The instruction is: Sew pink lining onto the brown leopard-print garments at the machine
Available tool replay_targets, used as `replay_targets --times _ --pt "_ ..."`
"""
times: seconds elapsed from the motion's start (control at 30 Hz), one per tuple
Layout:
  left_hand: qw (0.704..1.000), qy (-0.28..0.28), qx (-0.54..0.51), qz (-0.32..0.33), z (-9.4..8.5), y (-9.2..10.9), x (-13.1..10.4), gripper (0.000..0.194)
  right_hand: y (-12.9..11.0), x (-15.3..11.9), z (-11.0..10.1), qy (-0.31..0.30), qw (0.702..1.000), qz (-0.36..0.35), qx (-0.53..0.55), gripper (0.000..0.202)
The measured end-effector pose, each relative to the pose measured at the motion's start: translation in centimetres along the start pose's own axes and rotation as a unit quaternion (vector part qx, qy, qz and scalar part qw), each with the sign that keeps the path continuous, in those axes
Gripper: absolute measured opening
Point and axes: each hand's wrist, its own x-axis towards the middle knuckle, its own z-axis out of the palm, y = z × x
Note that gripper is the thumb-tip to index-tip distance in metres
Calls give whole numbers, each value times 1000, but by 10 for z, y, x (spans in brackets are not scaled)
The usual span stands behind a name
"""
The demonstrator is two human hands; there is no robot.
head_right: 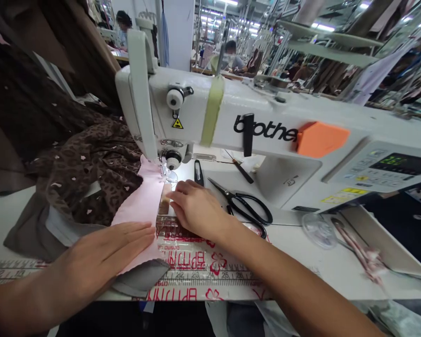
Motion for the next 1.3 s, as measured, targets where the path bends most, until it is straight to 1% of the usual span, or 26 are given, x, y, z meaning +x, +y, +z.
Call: replay_targets --times 0.07,0.13,0.23,0.3,0.37,0.43,0.53,0.6,0.7,0.83,0.97,1.07,1.13,1.2,1.3 --pt "1000 -13 7 11 1 0 -3 31 -2 5 5 -22 999 -9 -23 29" --pt "1000 -5 9 7 7 2 -11 34 -4 8 8 -40 998 -24 -44 29" --pt "999 35 12 4 21 1 -24 39 -5 13 9 -41 996 -47 -59 28" --pt "998 60 9 15 25 -5 -26 40 -2 17 9 -32 996 -56 -65 28" --pt "998 53 3 30 23 -14 -20 37 2 21 10 -29 995 -57 -76 27" --pt "999 22 -7 40 15 -20 -10 33 7 25 12 -25 994 -56 -92 28" --pt "1000 4 -4 30 5 -23 5 32 11 27 17 -5 993 -59 -98 31" --pt "999 -14 12 29 2 -23 9 36 12 24 21 14 996 -58 -72 31" --pt "998 -30 7 47 5 -24 3 36 13 20 26 34 998 -54 -24 32" --pt "1000 -14 -16 15 10 -25 -3 32 16 19 27 41 997 -61 -2 30" --pt "999 -29 -14 30 11 -21 -1 30 15 19 27 64 996 -56 8 29" --pt "999 -24 12 35 10 -15 3 30 10 16 24 47 995 -82 17 28" --pt "998 -17 32 42 8 -15 4 32 7 14 23 31 994 -107 12 28" --pt "997 -17 29 62 8 -21 4 33 5 15 21 27 993 -112 -6 27" --pt "997 -8 -3 72 15 -37 1 33 7 19 20 28 995 -83 -45 28"
